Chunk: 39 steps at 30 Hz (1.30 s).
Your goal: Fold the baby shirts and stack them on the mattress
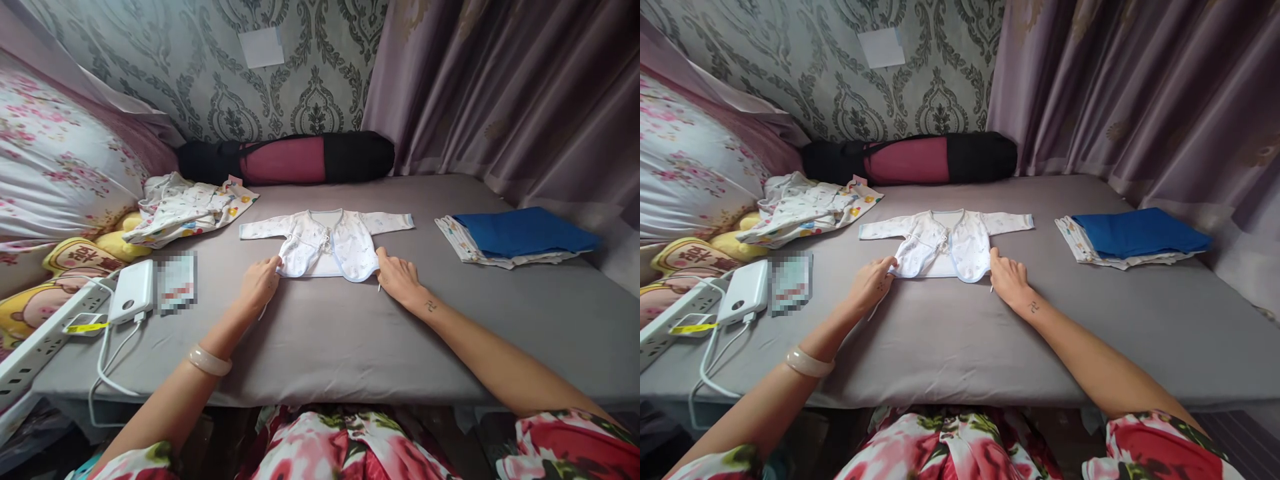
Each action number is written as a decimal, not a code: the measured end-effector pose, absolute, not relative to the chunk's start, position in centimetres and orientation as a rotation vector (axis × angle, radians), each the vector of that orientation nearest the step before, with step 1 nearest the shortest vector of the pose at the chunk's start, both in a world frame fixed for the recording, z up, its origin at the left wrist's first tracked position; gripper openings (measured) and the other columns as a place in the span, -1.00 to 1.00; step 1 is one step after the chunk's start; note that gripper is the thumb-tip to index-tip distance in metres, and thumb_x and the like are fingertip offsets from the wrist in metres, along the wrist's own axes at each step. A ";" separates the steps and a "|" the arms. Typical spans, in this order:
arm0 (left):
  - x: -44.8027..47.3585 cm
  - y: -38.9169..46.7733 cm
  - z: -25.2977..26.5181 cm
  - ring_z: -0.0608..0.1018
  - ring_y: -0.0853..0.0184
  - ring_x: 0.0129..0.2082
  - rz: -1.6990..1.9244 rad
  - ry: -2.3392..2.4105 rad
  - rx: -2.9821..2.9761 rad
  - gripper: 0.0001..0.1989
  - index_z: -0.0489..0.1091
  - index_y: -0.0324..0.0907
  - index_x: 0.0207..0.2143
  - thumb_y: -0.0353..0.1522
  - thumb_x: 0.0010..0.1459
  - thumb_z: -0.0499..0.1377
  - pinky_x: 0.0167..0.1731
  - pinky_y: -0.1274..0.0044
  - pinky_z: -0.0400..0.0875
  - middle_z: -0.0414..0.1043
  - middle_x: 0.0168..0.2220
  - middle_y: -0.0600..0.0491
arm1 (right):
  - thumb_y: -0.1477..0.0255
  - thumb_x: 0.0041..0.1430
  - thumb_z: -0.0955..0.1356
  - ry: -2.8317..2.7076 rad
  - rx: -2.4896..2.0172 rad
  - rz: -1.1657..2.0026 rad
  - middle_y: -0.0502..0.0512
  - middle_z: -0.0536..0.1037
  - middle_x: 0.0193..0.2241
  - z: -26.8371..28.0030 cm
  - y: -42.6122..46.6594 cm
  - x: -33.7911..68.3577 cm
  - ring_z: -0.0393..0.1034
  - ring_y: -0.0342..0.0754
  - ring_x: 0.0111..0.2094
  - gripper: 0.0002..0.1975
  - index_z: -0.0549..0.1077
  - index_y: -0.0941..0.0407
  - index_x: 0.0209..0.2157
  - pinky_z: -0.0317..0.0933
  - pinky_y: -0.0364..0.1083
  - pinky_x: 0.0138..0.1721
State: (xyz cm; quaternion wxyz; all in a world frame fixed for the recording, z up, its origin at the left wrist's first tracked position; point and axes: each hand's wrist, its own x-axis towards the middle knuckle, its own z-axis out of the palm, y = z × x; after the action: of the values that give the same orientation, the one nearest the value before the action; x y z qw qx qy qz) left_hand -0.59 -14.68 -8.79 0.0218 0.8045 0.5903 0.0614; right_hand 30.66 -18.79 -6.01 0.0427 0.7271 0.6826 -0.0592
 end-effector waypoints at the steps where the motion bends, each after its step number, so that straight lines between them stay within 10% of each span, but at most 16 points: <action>1: -0.6 -14.7 -8.6 0.50 0.15 -0.20 0.146 1.819 2.512 -0.70 0.36 -0.11 -0.10 -0.46 0.16 -0.04 -0.25 0.44 0.29 0.48 -0.21 -0.06 | 0.61 0.22 0.16 2.085 2.222 -0.187 0.34 0.54 -0.20 -6.0 -18.7 30.8 0.46 0.18 -0.12 -0.67 0.25 0.17 0.02 0.12 -0.02 -0.19; 9: -1.6 -14.3 -7.4 0.48 0.20 -0.26 0.308 1.624 2.451 -0.71 0.46 -0.10 -0.15 -0.19 0.18 0.07 -0.19 0.41 0.34 0.42 -0.24 -0.05 | 0.32 0.25 0.28 2.118 2.181 -0.282 0.19 0.54 -0.14 -3.3 -19.9 32.6 0.42 0.15 -0.11 -0.78 0.36 0.06 -0.09 0.12 -0.06 -0.26; 27: 8.8 -11.4 -8.8 0.53 0.27 -0.36 0.514 1.660 1.951 -0.74 0.48 -0.25 -0.17 -0.32 0.11 0.15 -0.37 0.52 0.32 0.56 -0.34 -0.06 | 0.55 0.16 0.22 2.382 2.115 -0.399 0.32 0.55 -0.19 -6.4 -13.9 24.4 0.48 0.13 -0.14 -0.76 0.48 0.17 -0.21 0.26 -0.06 -0.21; 32: 9.3 -11.3 -8.1 0.53 0.27 -0.37 0.533 1.635 1.951 -0.75 0.52 -0.23 -0.19 -0.39 0.10 0.12 -0.38 0.52 0.31 0.55 -0.40 -0.01 | 0.48 0.05 0.29 2.318 2.381 -1.222 0.04 0.45 -0.64 -6.4 -11.6 26.1 0.44 -0.06 -0.52 -0.87 0.40 0.13 -0.55 0.26 -0.17 -0.42; 39: 10.9 -11.4 -8.8 0.44 0.35 -0.45 0.556 1.457 2.046 -0.76 0.49 -0.24 -0.27 -0.45 0.09 0.04 -0.40 0.56 0.26 0.44 -0.50 0.08 | 0.54 -0.03 0.28 2.094 2.395 -2.285 -0.09 0.37 -0.72 -5.9 -10.4 25.2 0.32 -0.17 -0.65 -0.91 0.32 0.13 -0.57 0.21 -0.24 -0.62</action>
State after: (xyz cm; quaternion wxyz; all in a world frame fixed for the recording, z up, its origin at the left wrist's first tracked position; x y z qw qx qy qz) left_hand 10.94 -11.38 -8.84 0.2807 0.7634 0.5435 0.2075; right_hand 25.23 -10.45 -5.93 -0.3779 0.5661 0.4950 -0.5401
